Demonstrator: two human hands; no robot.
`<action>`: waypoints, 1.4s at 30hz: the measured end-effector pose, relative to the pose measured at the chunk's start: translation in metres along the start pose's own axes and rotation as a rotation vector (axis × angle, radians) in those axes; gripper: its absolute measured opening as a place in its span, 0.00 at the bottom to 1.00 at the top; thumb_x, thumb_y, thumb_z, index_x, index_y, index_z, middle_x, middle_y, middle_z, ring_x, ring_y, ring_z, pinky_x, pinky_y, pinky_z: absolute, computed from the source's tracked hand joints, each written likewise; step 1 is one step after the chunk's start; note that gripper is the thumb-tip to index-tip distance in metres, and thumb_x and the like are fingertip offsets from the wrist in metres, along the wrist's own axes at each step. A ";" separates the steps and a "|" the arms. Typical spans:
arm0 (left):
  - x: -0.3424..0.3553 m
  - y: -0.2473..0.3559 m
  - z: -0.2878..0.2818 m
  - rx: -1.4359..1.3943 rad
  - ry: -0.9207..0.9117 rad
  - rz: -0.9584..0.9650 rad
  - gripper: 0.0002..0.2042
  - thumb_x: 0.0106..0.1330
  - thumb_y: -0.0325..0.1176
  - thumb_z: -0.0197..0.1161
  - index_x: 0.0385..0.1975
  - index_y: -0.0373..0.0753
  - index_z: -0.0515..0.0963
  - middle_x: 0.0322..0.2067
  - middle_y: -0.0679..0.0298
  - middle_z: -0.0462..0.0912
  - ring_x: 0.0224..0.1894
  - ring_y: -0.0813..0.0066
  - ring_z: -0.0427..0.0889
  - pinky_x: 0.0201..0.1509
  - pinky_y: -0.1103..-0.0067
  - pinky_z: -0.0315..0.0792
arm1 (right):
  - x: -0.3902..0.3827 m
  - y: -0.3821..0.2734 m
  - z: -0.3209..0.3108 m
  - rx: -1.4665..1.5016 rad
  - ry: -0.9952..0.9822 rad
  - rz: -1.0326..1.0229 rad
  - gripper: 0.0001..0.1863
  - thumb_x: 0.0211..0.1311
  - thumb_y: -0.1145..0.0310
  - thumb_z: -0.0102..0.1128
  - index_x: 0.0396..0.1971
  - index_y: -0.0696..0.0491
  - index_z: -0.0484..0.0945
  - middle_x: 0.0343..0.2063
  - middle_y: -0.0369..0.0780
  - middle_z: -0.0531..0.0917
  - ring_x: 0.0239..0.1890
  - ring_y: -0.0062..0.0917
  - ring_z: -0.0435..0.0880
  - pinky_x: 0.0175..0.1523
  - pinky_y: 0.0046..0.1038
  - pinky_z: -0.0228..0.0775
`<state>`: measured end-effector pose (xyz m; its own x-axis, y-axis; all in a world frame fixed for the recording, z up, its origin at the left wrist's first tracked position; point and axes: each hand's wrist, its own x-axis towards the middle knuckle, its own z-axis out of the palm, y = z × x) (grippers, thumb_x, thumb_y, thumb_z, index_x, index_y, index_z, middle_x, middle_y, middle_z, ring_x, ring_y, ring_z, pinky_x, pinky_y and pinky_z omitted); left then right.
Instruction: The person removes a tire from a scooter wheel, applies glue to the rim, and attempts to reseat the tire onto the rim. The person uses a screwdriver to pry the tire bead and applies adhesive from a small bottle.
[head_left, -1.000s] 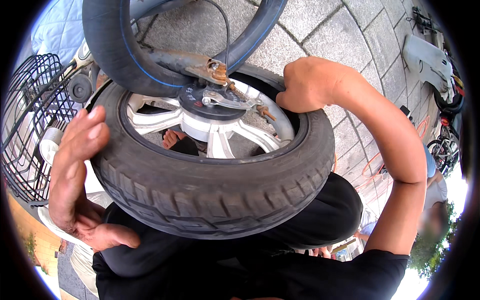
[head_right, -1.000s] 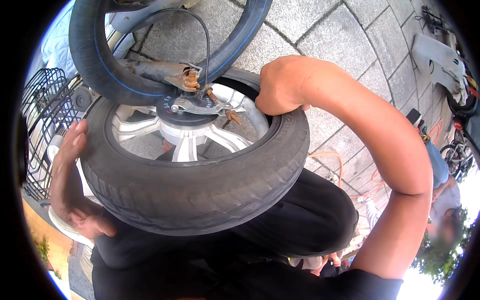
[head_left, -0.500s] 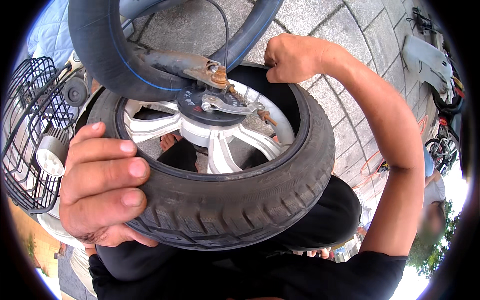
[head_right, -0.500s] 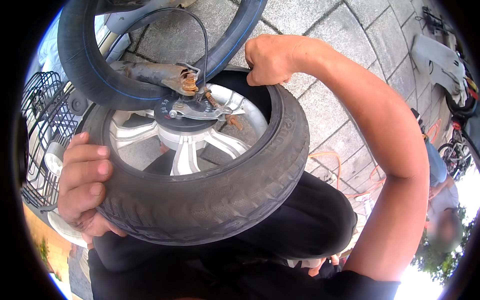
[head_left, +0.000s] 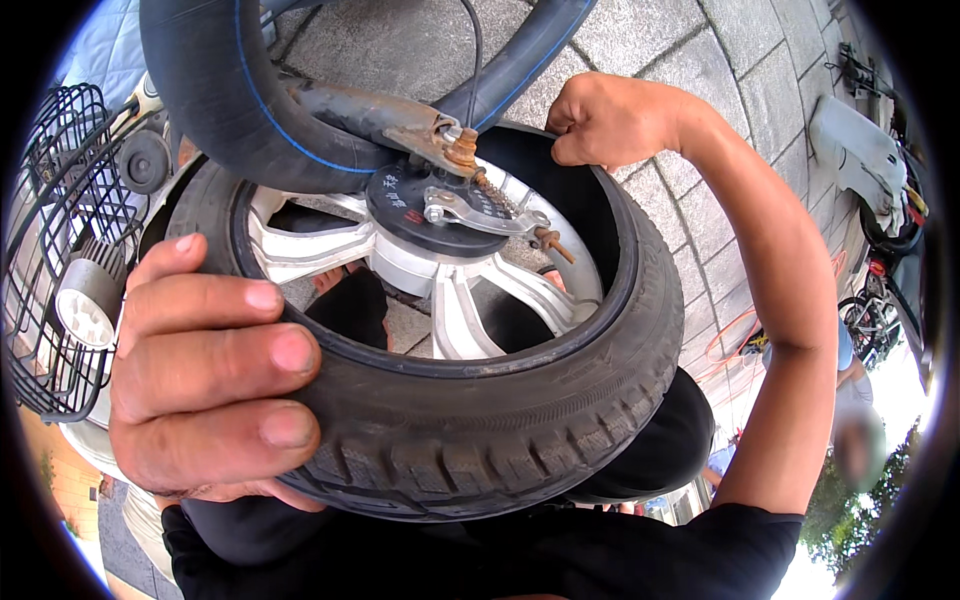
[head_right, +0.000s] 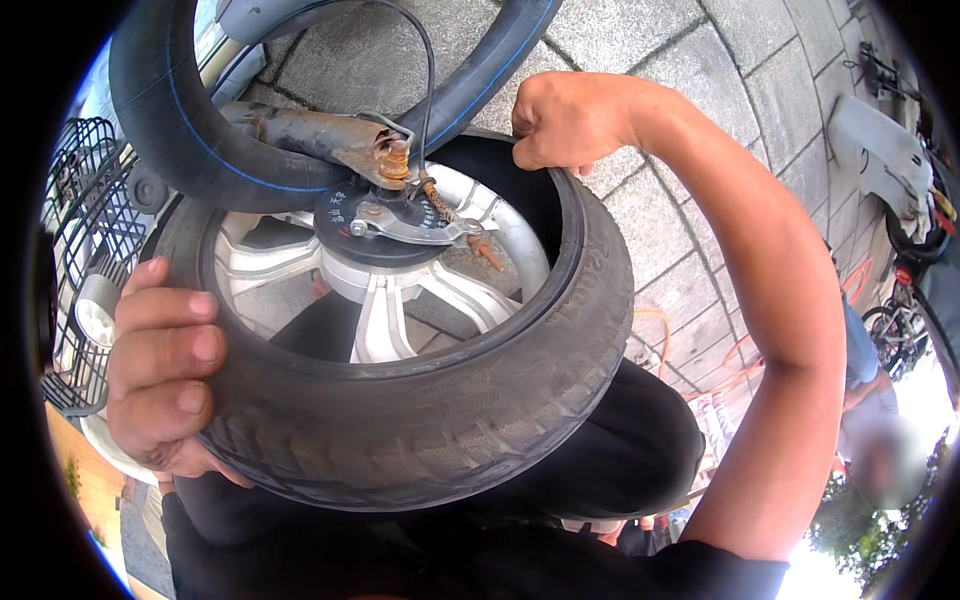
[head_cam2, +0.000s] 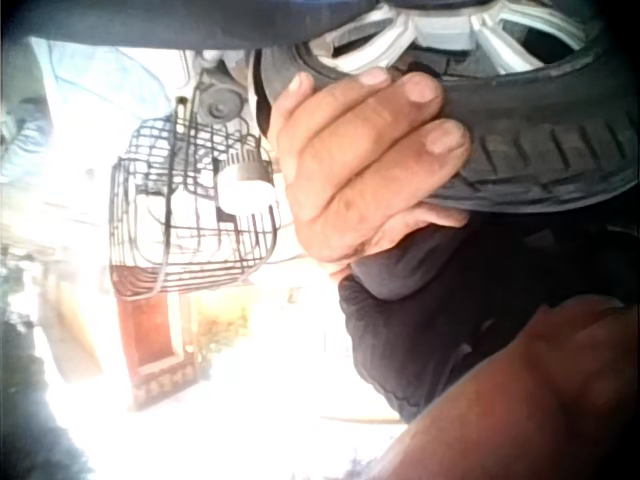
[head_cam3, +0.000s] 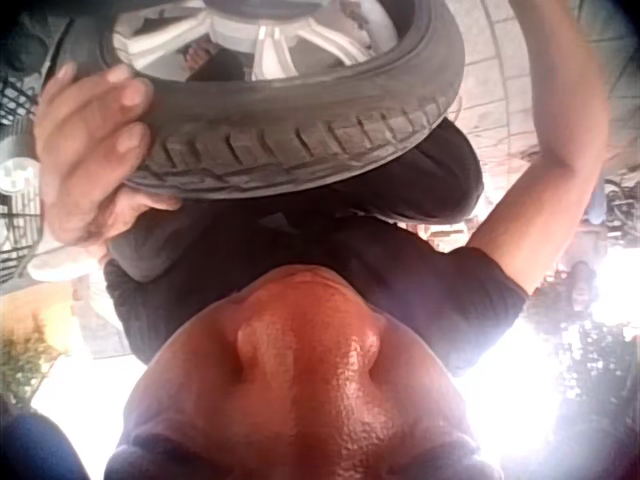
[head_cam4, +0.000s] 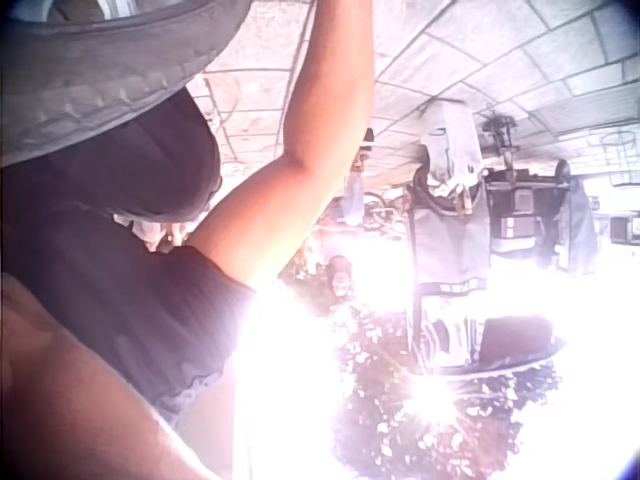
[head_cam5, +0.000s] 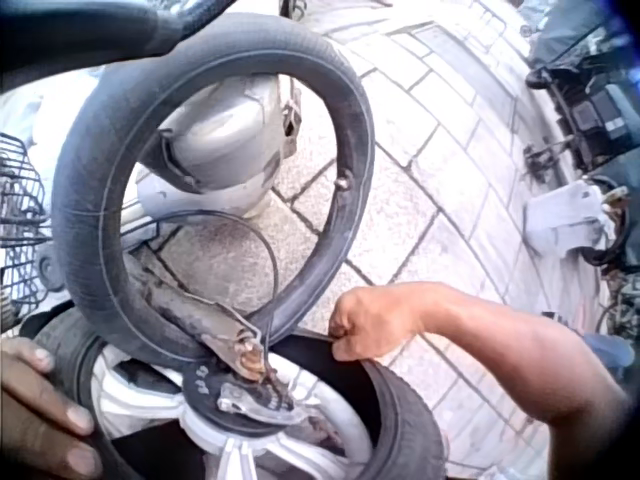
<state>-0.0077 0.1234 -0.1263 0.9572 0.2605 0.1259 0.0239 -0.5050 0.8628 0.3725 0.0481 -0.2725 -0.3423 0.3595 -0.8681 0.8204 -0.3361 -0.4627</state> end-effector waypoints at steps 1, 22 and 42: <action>0.000 0.000 0.000 0.000 0.005 0.001 0.33 0.66 0.60 0.72 0.62 0.44 0.76 0.58 0.53 0.82 0.57 0.47 0.82 0.73 0.43 0.59 | 0.003 0.002 0.000 -0.022 -0.006 -0.008 0.14 0.64 0.68 0.62 0.21 0.61 0.80 0.15 0.41 0.79 0.21 0.26 0.79 0.30 0.34 0.73; 0.009 0.004 -0.003 0.006 -0.027 -0.023 0.32 0.65 0.60 0.74 0.57 0.41 0.78 0.52 0.51 0.85 0.54 0.47 0.84 0.71 0.42 0.61 | 0.063 -0.049 0.044 -0.559 0.015 0.045 0.18 0.57 0.71 0.64 0.47 0.57 0.89 0.47 0.49 0.91 0.54 0.42 0.90 0.58 0.38 0.82; 0.006 0.014 -0.010 0.032 0.011 -0.207 0.30 0.65 0.61 0.71 0.55 0.42 0.80 0.53 0.50 0.88 0.62 0.39 0.83 0.75 0.40 0.59 | 0.019 -0.023 0.042 -0.307 0.228 -0.095 0.21 0.67 0.57 0.59 0.41 0.60 0.89 0.42 0.50 0.91 0.48 0.46 0.90 0.58 0.42 0.82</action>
<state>-0.0046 0.1266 -0.1086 0.9277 0.3705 -0.0465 0.2288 -0.4656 0.8549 0.3280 0.0257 -0.2862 -0.3416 0.5722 -0.7456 0.9005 -0.0280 -0.4340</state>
